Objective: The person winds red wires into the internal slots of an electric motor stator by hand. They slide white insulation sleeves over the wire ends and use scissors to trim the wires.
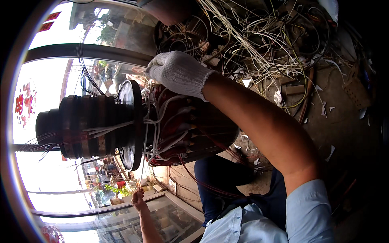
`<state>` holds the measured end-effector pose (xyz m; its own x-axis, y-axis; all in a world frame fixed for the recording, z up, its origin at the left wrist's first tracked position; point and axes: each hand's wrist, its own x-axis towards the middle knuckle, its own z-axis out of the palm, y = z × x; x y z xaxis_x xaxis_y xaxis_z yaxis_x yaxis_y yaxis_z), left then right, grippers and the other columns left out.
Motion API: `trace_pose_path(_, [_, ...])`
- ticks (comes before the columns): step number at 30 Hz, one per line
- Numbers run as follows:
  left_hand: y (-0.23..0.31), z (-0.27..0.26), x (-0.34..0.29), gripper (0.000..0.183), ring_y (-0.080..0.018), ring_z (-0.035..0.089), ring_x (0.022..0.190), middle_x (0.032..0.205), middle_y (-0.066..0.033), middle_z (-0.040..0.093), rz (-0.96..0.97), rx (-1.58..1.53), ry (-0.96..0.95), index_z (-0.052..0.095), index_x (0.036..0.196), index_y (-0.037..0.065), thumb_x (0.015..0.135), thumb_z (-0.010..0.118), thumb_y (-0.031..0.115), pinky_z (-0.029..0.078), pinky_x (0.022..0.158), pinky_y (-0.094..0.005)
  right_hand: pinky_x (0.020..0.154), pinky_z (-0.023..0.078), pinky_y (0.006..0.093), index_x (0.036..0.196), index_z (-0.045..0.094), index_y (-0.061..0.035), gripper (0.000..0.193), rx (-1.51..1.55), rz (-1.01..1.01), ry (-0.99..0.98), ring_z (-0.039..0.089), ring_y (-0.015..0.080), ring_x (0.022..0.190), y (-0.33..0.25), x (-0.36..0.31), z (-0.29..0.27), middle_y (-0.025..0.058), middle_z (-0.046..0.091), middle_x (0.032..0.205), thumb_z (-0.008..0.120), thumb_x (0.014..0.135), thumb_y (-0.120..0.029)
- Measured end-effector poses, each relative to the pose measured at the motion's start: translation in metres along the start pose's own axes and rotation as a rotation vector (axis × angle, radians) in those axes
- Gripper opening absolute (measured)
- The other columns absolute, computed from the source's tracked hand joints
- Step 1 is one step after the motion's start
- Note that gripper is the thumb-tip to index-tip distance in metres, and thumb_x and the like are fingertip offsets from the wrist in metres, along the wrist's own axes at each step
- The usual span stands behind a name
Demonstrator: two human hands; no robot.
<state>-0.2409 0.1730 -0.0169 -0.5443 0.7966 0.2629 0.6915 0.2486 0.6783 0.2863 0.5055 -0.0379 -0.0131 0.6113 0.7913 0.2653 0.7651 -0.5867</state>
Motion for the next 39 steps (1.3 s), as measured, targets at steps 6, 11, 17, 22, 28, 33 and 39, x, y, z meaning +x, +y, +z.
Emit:
trace_pose_path(6, [0.025, 0.011, -0.02, 0.015, -0.0146, 0.067, 0.083, 0.089, -0.0084, 0.073, -0.301, -0.077, -0.4, 0.072, 0.092, -0.002, 0.095, 0.061, 0.008, 0.054, 0.078, -0.0297, 0.084, 0.055, 0.041, 0.106, 0.071, -0.0012, 0.028, -0.051, 0.038, -0.301, 0.069, 0.0308, 0.092, 0.014, 0.011, 0.026, 0.0171, 0.071, 0.1, 0.054, 0.094, -0.02])
trace_pose_path(11, [0.028, 0.012, -0.014, 0.015, -0.016, 0.063, 0.084, 0.095, -0.0114, 0.072, -0.32, -0.195, -0.576, 0.07, 0.1, -0.003, 0.096, 0.06, 0.008, 0.052, 0.082, -0.0322, 0.091, 0.052, 0.0456, 0.106, 0.07, 0.0009, 0.034, 0.19, 0.191, -0.417, 0.067, 0.037, 0.099, -0.002, 0.007, 0.011, 0.0234, 0.069, 0.102, 0.049, 0.093, -0.023])
trace_pose_path(17, [0.029, 0.014, 0.001, 0.018, -0.0183, 0.062, 0.084, 0.095, -0.0112, 0.071, -0.294, -0.317, -0.528, 0.069, 0.101, -0.002, 0.096, 0.066, 0.015, 0.049, 0.079, -0.0344, 0.086, 0.055, 0.043, 0.102, 0.074, -0.0025, 0.026, -0.031, 0.241, -0.42, 0.07, 0.0329, 0.096, -0.013, 0.006, 0.009, 0.0177, 0.071, 0.101, 0.057, 0.087, -0.015])
trace_pose_path(22, [0.031, 0.018, -0.001, 0.016, -0.0187, 0.062, 0.084, 0.094, -0.0103, 0.07, -0.267, -0.332, -0.549, 0.069, 0.099, -0.002, 0.096, 0.066, 0.014, 0.049, 0.079, -0.0344, 0.089, 0.052, 0.0426, 0.105, 0.074, -0.004, 0.03, 0.079, 0.148, -0.443, 0.068, 0.0348, 0.096, -0.003, 0.018, 0.013, 0.0195, 0.071, 0.102, 0.055, 0.088, -0.019])
trace_pose_path(28, [0.023, 0.011, 0.019, 0.009, -0.0216, 0.068, 0.09, 0.097, -0.0095, 0.072, -0.283, -0.345, -0.571, 0.068, 0.101, 0.003, 0.097, 0.063, 0.01, 0.054, 0.083, -0.0372, 0.088, 0.053, 0.0396, 0.109, 0.075, -0.0062, 0.033, 0.297, 0.167, -0.463, 0.069, 0.0341, 0.096, 0.01, 0.022, 0.016, 0.0184, 0.072, 0.103, 0.058, 0.086, -0.022])
trace_pose_path(33, [0.031, 0.014, 0.004, 0.01, -0.0207, 0.065, 0.088, 0.095, -0.0096, 0.07, -0.316, -0.316, -0.521, 0.068, 0.1, 0.001, 0.097, 0.063, 0.009, 0.052, 0.08, -0.0355, 0.089, 0.053, 0.0434, 0.102, 0.074, -0.0058, 0.029, 0.059, 0.161, -0.44, 0.068, 0.0344, 0.098, -0.003, 0.015, 0.014, 0.0174, 0.072, 0.101, 0.06, 0.088, -0.027])
trace_pose_path(39, [0.037, -0.006, 0.006, 0.01, -0.0208, 0.064, 0.09, 0.095, -0.0091, 0.07, -0.223, -0.37, -0.478, 0.069, 0.098, 0.001, 0.097, 0.062, 0.008, 0.05, 0.083, -0.0367, 0.089, 0.052, 0.0416, 0.104, 0.072, -0.0059, 0.03, 0.136, 0.381, -0.34, 0.068, 0.0327, 0.095, -0.021, 0.015, 0.01, 0.0178, 0.071, 0.098, 0.051, 0.089, -0.02])
